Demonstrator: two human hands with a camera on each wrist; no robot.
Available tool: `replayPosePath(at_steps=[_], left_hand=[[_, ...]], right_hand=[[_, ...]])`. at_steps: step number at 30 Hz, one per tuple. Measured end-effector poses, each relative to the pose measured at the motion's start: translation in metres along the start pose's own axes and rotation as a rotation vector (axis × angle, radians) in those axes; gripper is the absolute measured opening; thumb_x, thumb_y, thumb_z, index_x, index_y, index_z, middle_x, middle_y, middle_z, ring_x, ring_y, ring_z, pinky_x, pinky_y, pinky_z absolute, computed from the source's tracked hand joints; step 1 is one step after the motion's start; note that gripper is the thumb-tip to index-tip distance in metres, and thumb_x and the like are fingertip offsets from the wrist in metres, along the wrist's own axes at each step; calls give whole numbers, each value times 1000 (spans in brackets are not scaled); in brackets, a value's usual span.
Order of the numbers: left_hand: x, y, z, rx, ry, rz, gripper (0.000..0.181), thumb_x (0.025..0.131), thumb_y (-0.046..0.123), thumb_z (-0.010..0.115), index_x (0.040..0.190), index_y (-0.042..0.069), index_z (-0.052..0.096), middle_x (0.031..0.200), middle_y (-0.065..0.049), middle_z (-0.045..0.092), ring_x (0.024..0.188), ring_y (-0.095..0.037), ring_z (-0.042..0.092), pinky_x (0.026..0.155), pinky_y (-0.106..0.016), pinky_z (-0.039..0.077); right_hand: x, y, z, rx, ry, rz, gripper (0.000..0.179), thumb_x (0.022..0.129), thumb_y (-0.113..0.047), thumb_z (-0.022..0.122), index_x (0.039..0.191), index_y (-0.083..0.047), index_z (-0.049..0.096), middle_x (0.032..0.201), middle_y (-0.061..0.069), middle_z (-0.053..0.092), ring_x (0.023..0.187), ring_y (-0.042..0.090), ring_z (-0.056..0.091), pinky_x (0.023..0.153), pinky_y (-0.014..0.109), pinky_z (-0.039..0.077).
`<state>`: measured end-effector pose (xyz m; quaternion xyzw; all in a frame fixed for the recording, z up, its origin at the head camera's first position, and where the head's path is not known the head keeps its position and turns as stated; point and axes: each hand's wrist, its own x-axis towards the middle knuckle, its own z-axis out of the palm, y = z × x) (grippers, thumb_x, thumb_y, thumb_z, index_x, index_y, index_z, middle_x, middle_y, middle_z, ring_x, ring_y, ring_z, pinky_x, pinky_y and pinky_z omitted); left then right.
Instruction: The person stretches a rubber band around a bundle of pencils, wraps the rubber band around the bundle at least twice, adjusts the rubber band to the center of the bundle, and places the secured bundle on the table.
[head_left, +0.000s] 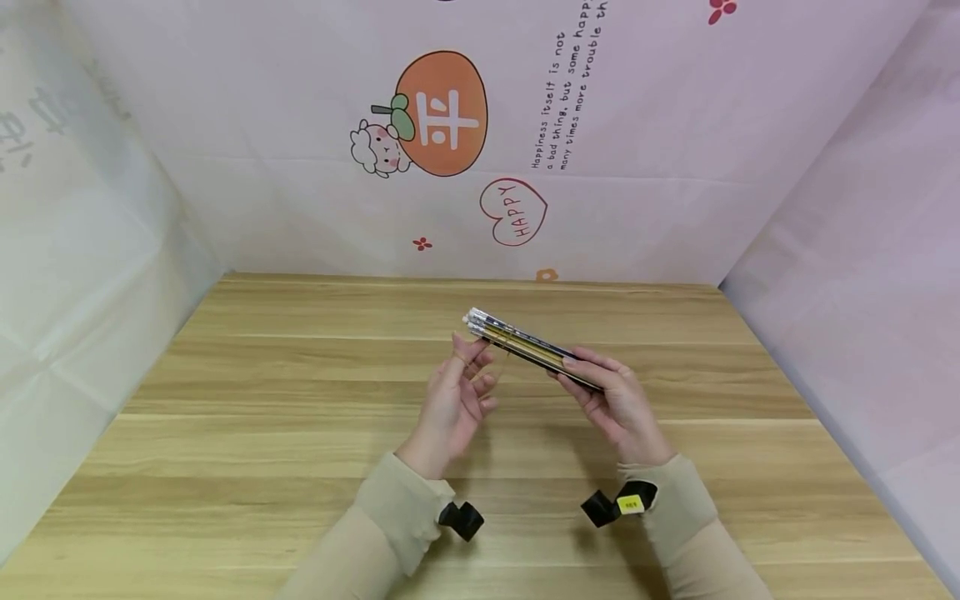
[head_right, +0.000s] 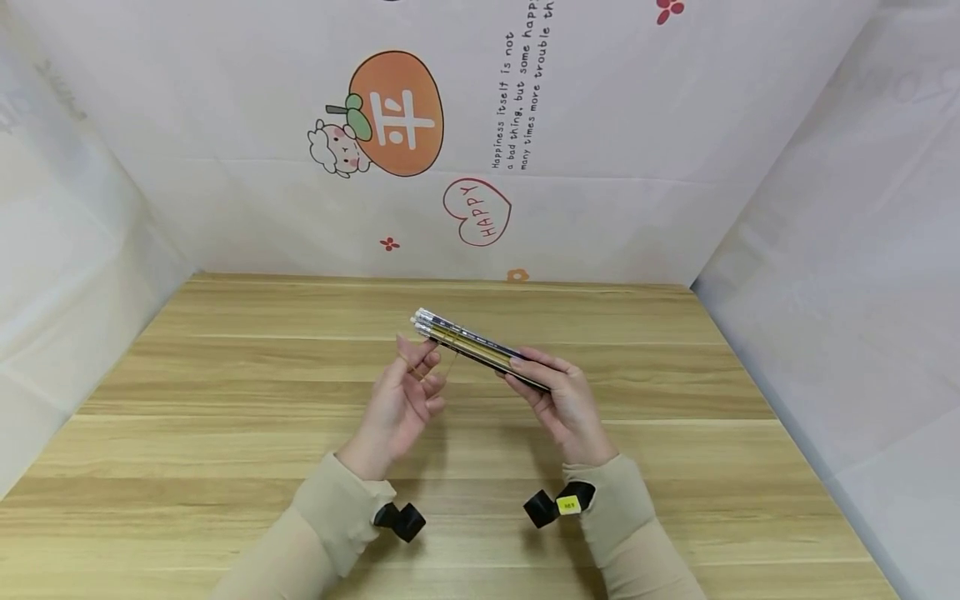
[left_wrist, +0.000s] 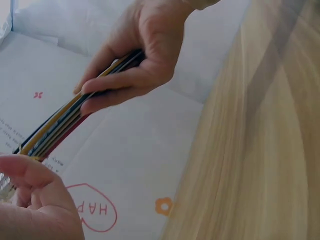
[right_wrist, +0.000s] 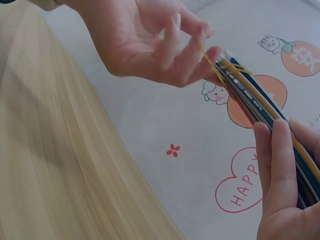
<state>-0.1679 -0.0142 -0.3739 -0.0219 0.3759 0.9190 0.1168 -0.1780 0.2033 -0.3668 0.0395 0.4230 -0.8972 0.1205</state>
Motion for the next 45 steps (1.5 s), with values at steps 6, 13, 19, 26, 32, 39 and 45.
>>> replayPosePath(at_steps=[6,13,19,26,32,39,45], left_hand=[[2,11,-7,60,-14,-94,51,96,65,45,100,17,61,91,9,62,60,0,51,50,-14,38],[3,23,-17,167,-123,-178,53,98,65,40,83,22,66,82,10,71,55,-1,45,49,-17,37],[3,32,-26,307,-254,-223,55,96,68,42,89,20,68,81,6,76,50,-1,43,50,-19,33],[1,35,-29,467,-379,-208,51,95,60,54,100,13,72,86,1,78,46,0,53,49,-18,42],[4,32,-28,619,-344,-253,33,99,36,58,107,7,72,84,2,77,46,-2,53,47,-17,40],[6,31,-29,763,-342,-250,33,91,24,71,117,3,70,91,1,78,55,-4,59,49,-17,37],[8,33,-33,762,-358,-224,33,88,14,74,118,1,67,94,-3,77,60,-7,61,48,-19,38]], right_hand=[[1,-4,-5,-47,-31,11,34,93,15,52,89,-6,78,103,11,71,89,25,74,77,22,59],[0,-9,-12,-123,-178,-21,36,93,16,52,89,-6,79,100,11,76,87,21,75,77,24,59],[-5,-19,-15,-263,-280,-83,30,91,15,57,92,-6,80,104,11,76,90,19,74,77,26,60],[-8,-26,-17,-427,-353,-148,35,86,20,58,85,-7,80,102,11,76,93,20,74,76,31,61],[-6,-25,-18,-508,-396,-154,36,83,21,60,86,-9,80,101,10,77,95,20,74,76,34,61],[-5,-24,-17,-537,-381,-163,34,82,20,63,84,-9,80,100,10,77,95,21,74,76,35,61],[-6,-22,-16,-504,-346,-174,35,83,20,61,84,-9,80,100,9,77,95,19,74,76,33,61]])
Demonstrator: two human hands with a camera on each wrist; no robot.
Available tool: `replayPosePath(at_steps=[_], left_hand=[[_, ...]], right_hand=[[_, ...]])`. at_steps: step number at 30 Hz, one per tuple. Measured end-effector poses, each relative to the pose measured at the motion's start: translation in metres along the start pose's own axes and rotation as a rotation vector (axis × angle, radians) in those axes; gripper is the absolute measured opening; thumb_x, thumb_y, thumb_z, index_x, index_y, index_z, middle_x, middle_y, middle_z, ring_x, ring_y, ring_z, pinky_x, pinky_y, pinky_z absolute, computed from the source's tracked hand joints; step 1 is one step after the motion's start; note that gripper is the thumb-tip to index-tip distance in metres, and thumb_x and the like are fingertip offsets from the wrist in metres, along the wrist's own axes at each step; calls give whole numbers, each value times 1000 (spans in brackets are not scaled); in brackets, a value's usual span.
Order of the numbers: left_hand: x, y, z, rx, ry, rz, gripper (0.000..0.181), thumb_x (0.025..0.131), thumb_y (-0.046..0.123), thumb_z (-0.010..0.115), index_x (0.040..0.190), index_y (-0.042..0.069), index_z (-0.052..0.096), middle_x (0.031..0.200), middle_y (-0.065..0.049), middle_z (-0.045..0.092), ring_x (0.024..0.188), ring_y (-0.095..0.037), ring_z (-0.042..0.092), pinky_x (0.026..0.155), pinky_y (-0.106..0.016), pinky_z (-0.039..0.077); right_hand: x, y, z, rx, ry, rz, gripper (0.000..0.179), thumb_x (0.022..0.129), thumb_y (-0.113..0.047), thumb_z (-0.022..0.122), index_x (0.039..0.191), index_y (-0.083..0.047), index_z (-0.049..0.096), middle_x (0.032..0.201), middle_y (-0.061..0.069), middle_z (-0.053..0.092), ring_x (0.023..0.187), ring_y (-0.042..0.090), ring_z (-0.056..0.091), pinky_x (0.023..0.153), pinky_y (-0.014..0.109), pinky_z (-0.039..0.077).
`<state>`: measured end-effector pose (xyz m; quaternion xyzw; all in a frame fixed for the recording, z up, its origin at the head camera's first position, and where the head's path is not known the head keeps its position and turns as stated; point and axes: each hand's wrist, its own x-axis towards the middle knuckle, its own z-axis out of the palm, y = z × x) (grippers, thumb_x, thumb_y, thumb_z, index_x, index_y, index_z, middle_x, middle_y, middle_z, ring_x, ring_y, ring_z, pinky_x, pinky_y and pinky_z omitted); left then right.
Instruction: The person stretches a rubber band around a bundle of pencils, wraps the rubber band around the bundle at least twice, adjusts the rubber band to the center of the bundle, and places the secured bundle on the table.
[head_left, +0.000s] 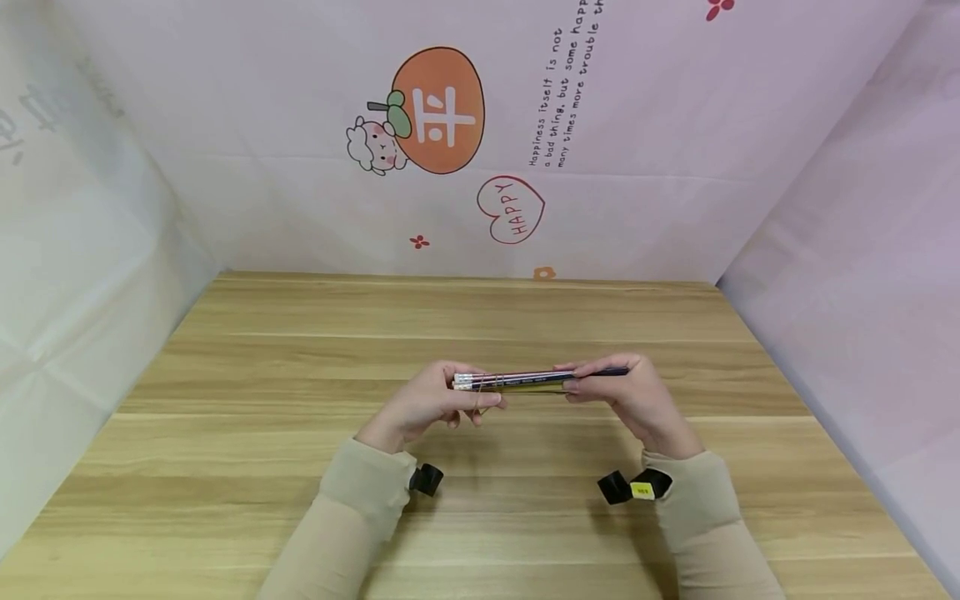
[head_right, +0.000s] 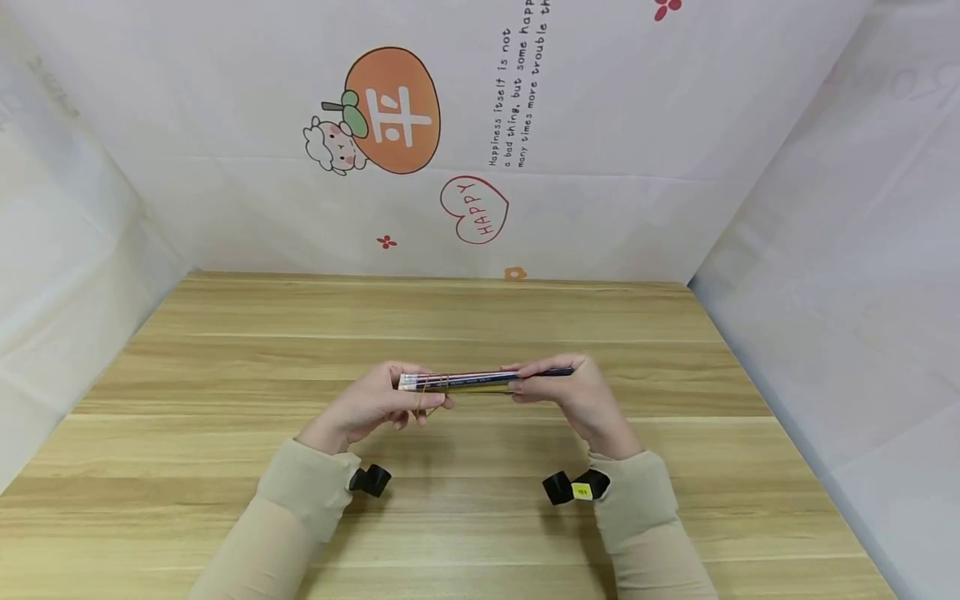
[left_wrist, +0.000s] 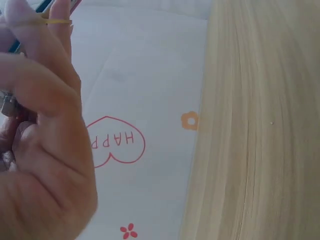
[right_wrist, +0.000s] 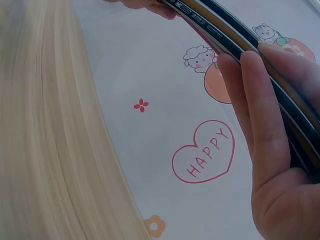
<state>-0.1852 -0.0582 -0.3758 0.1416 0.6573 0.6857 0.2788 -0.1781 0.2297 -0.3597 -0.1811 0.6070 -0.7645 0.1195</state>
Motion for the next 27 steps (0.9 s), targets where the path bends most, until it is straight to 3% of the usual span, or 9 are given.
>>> replayPosePath(at_steps=[7,16,20,27], left_hand=[[3,-2,0,-27,43,29,36,87,8,74,117,-9,63,76,1,71,61,-7,61,47,-18,42],[4,-3,0,-3,149,82,19,84,7,78,99,0,67,72,-1,70,60,-9,63,49,-19,47],[5,-6,-1,18,146,69,19,82,7,79,92,4,64,72,-2,69,59,-10,62,48,-20,46],[5,-7,-6,30,106,27,28,81,4,79,93,4,53,76,-4,71,58,-12,62,47,-20,46]], right_hand=[[3,5,2,121,25,6,32,86,19,60,85,-6,80,100,12,76,91,20,75,74,29,61],[5,9,6,128,49,24,32,87,17,60,85,-8,80,101,10,76,91,18,74,75,28,60],[6,10,8,91,50,32,32,86,17,62,84,-9,80,101,10,76,94,19,74,75,29,61],[5,11,10,59,51,46,31,85,17,63,84,-10,80,101,9,76,93,19,74,75,30,61]])
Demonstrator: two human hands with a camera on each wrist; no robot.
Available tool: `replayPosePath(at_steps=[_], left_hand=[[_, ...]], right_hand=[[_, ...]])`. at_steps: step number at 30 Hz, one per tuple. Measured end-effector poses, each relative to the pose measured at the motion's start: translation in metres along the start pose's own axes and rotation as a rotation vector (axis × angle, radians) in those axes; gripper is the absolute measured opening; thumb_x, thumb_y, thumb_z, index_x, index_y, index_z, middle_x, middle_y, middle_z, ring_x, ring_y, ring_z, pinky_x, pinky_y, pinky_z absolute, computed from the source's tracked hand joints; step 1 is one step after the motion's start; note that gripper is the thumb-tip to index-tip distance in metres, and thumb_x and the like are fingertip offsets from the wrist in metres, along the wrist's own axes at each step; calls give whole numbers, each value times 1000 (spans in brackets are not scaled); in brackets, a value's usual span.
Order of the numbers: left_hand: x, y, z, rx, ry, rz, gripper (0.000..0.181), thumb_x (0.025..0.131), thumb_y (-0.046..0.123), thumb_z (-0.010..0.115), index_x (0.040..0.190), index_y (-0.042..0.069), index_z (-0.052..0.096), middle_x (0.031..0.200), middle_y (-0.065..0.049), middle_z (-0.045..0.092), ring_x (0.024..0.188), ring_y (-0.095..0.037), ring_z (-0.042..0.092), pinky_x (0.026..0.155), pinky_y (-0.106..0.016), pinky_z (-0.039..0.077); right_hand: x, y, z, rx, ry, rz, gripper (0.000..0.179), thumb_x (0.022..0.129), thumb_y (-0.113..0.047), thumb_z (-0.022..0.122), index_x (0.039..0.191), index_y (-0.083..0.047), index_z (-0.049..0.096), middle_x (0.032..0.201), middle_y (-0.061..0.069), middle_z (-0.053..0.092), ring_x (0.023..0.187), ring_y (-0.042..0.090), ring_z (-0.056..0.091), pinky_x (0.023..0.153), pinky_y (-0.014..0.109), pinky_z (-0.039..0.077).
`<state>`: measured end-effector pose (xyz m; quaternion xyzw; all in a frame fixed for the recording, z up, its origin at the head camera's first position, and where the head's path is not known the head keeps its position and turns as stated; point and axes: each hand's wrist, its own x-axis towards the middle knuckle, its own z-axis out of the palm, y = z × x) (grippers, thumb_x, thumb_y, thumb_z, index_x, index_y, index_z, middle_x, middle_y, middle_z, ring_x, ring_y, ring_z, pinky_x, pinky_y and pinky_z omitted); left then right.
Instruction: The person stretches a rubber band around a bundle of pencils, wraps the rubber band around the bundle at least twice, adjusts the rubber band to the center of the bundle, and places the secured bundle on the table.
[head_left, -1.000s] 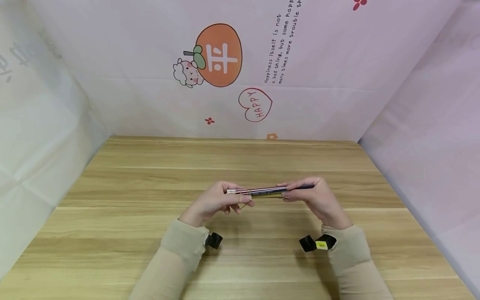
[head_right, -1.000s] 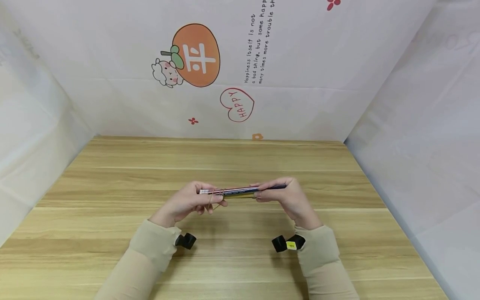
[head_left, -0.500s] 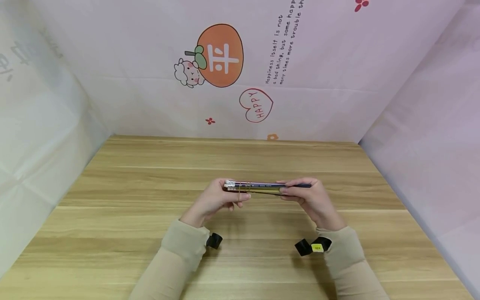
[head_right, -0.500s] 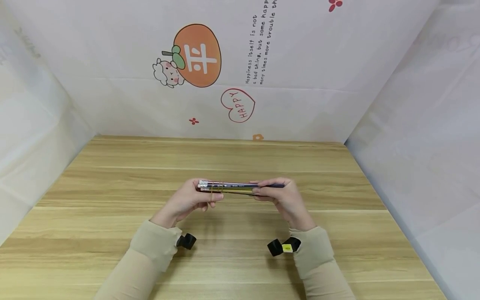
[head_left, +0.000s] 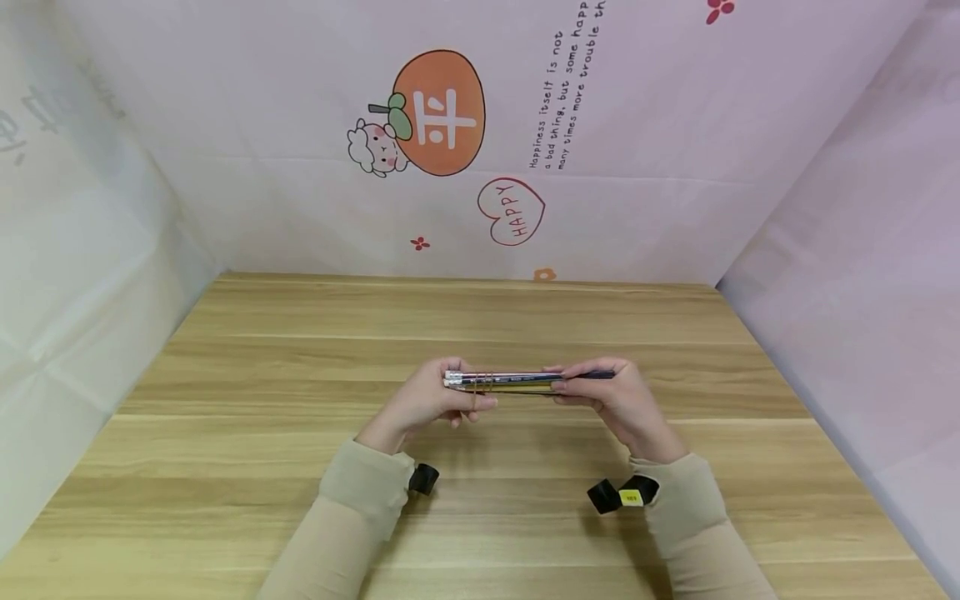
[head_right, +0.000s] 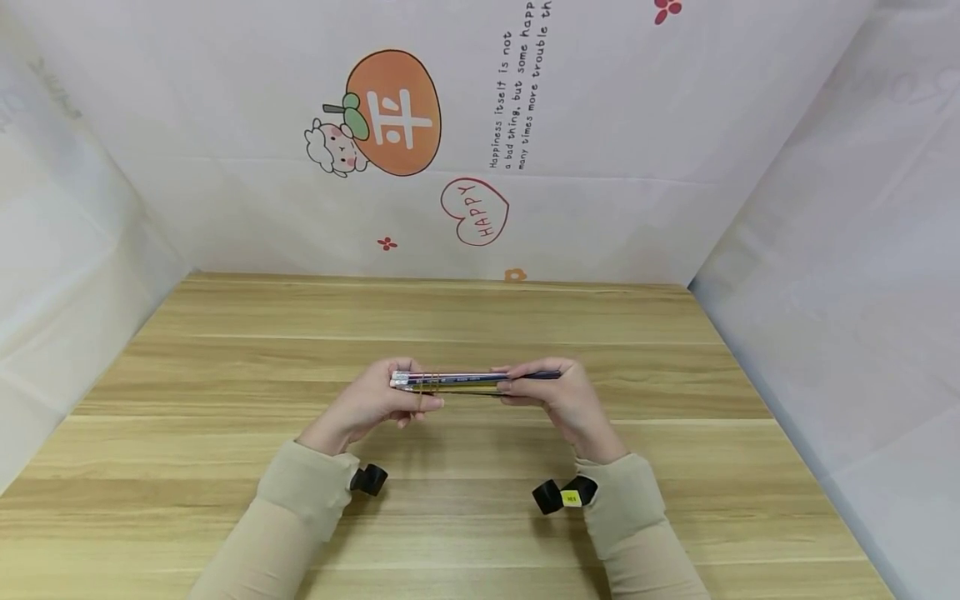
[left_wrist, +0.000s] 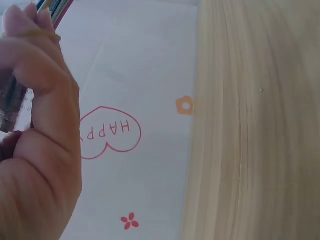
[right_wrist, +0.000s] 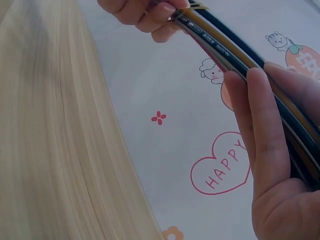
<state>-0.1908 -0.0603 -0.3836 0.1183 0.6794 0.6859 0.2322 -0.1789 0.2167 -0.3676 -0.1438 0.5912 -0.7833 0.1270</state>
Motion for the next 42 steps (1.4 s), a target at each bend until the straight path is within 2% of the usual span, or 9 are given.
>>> replayPosePath(at_steps=[5,9,12,18,22,29,34,38,42], left_hand=[[-1,-1,-4,5,-5,-20,35,82,0,78,94,5,46,78,-7,73,60,-14,65,49,-22,50],[0,-3,-8,31,7,46,30,85,-8,71,106,-1,51,91,-18,74,69,-17,71,63,-31,60],[1,-3,-11,69,28,98,33,86,-15,61,117,-5,54,105,-25,71,81,-19,73,77,-37,61],[-2,-1,-16,181,88,197,44,86,-16,52,128,-4,54,123,-23,63,105,-22,65,93,-35,56],[-4,3,-17,217,136,264,43,85,-13,49,127,-4,55,125,-20,64,111,-25,63,92,-33,55],[-5,7,-13,99,185,306,34,88,-13,46,119,-6,58,120,-22,68,102,-14,66,81,-21,54],[-6,6,-12,29,158,343,34,87,-6,42,116,-13,59,119,-26,65,96,-10,67,83,-29,58],[-7,6,-10,-2,81,362,39,87,-1,43,120,-17,56,123,-32,60,95,-10,67,86,-38,59],[-3,2,-5,-39,7,320,37,93,0,53,126,-17,53,123,-29,60,95,-14,69,89,-46,58]], right_hand=[[-1,1,1,-1,12,28,29,85,16,65,84,-9,80,101,9,76,88,20,75,75,32,61],[0,1,1,-4,21,23,30,85,16,64,83,-10,79,100,8,77,88,19,75,76,31,61],[1,1,0,-2,16,10,33,85,17,62,82,-10,79,100,8,77,91,18,74,76,31,61],[0,0,-1,9,23,21,32,87,16,62,84,-10,79,101,8,76,89,18,75,76,30,61],[0,0,-2,5,45,29,31,88,15,61,85,-10,80,101,7,76,86,17,75,76,29,61],[1,0,-2,2,51,29,31,89,15,60,86,-10,79,101,8,76,87,17,75,75,29,61],[1,-1,-1,19,58,45,31,89,14,60,87,-10,79,101,8,76,86,17,75,76,28,61],[1,-1,-1,28,58,50,31,89,14,60,88,-10,79,101,8,76,86,17,75,75,28,61],[2,0,-1,25,45,45,32,88,16,60,87,-9,79,101,8,76,87,18,75,75,28,61]])
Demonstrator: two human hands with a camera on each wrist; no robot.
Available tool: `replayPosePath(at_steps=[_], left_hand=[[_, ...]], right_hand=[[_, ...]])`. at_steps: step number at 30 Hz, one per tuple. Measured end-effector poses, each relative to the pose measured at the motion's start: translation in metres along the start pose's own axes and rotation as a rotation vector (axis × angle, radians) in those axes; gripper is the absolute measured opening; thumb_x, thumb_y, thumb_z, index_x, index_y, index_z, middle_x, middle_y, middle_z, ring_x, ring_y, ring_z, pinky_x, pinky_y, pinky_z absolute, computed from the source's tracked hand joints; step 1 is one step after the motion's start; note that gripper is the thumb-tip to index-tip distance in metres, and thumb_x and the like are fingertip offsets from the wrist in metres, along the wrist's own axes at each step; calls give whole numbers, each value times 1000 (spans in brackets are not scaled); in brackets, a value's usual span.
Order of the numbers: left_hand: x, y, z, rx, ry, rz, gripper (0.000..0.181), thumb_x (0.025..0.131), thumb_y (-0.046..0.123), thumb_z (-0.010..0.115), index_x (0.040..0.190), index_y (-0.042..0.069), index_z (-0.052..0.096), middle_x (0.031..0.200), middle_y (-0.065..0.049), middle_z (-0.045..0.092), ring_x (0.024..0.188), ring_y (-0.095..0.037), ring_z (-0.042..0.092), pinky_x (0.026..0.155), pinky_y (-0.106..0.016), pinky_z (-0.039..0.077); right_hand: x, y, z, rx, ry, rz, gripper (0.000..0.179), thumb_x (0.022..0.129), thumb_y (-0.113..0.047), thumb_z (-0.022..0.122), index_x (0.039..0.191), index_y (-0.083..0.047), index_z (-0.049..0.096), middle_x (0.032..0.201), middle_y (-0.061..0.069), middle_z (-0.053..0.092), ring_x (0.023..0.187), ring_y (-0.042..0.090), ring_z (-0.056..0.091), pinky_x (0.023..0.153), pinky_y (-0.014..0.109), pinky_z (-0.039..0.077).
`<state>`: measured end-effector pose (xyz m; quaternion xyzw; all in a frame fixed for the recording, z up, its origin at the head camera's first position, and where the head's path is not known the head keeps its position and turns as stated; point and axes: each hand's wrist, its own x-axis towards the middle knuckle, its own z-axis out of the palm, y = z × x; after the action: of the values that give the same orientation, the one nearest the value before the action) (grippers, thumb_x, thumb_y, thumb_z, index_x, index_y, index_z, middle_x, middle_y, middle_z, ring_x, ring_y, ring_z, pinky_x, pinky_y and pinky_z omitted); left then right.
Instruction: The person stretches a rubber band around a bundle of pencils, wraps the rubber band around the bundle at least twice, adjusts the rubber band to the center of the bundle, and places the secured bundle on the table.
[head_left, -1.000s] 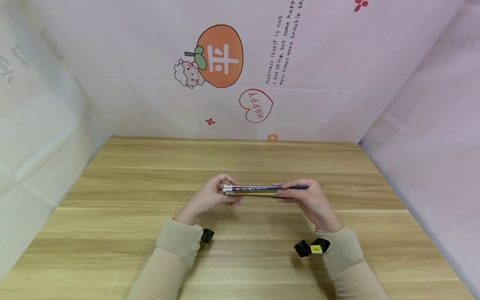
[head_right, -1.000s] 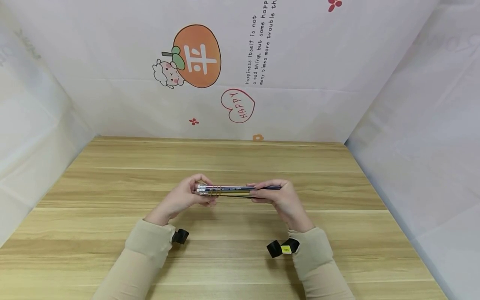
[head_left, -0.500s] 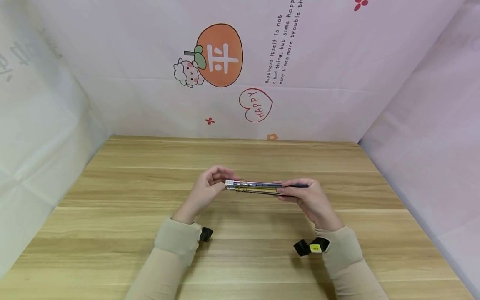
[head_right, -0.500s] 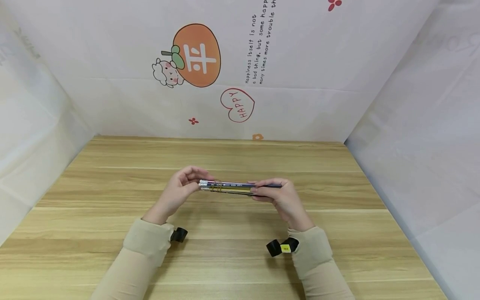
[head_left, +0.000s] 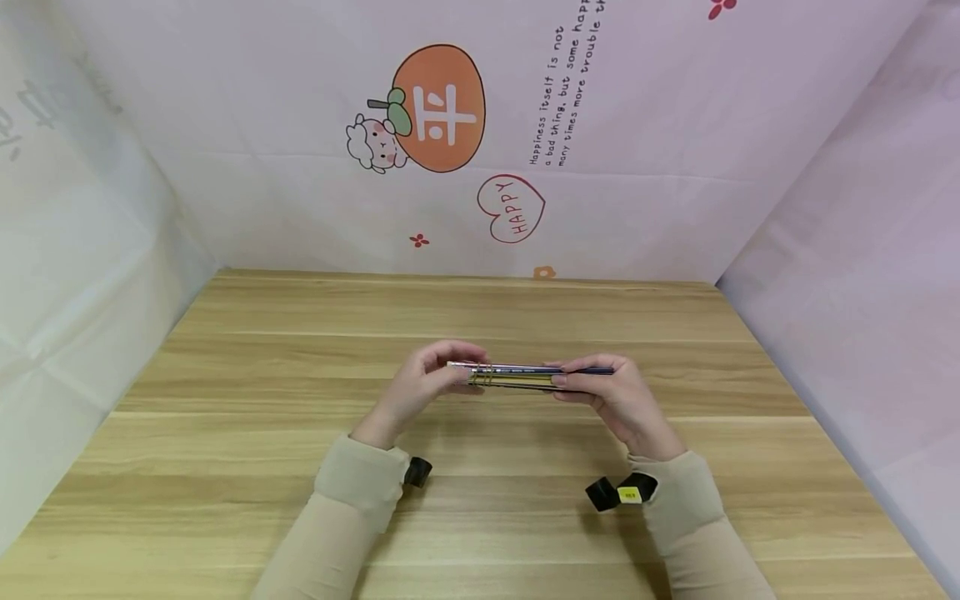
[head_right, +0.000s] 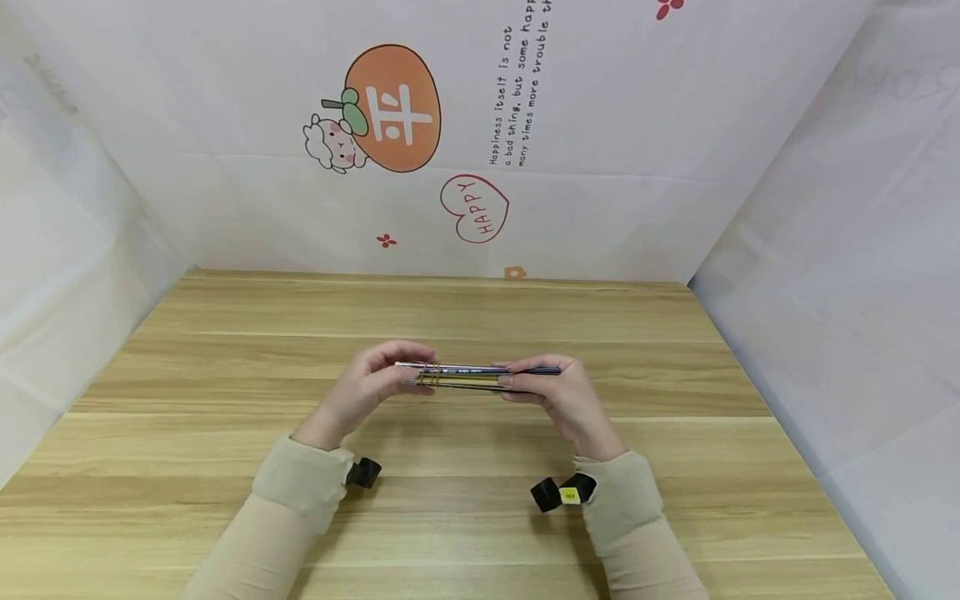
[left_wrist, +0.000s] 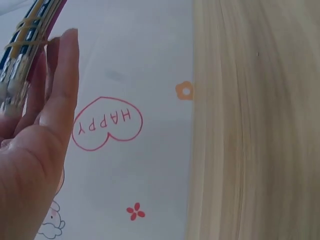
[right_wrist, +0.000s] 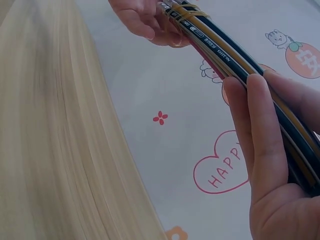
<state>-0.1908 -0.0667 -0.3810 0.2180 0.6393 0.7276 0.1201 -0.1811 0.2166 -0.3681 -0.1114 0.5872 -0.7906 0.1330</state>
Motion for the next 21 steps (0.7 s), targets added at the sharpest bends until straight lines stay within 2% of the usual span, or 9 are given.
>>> replayPosePath(at_steps=[4,8,11,15,21], left_hand=[[3,-5,5,-26,3,-52,41,91,-1,65,128,-13,54,112,-14,66,86,-17,72,90,-52,56],[4,-5,9,15,62,-83,39,86,4,73,123,-5,62,105,-5,70,84,-12,71,87,-42,59],[3,-5,10,46,92,-93,36,84,7,77,118,-1,67,103,-4,72,85,-11,70,85,-39,60],[2,-2,10,51,110,-95,33,82,6,79,114,0,71,102,-7,75,84,-13,72,87,-45,58],[3,-1,12,66,122,-94,34,78,8,83,110,2,74,108,-10,75,87,-15,71,82,-36,60]], right_hand=[[0,0,0,6,-12,-1,31,88,15,60,87,-10,79,101,8,76,88,18,74,75,27,61],[1,0,0,-1,-13,-9,31,88,15,61,87,-10,80,102,8,76,89,18,74,74,27,60],[1,-1,0,-7,-13,-8,30,88,14,61,87,-9,80,102,7,76,90,19,74,75,27,60],[1,0,1,-1,-18,-6,30,88,15,61,87,-10,80,103,8,76,89,18,74,75,27,60],[-1,1,6,-5,-22,-2,29,87,14,64,86,-10,80,102,8,76,89,20,75,75,29,60]])
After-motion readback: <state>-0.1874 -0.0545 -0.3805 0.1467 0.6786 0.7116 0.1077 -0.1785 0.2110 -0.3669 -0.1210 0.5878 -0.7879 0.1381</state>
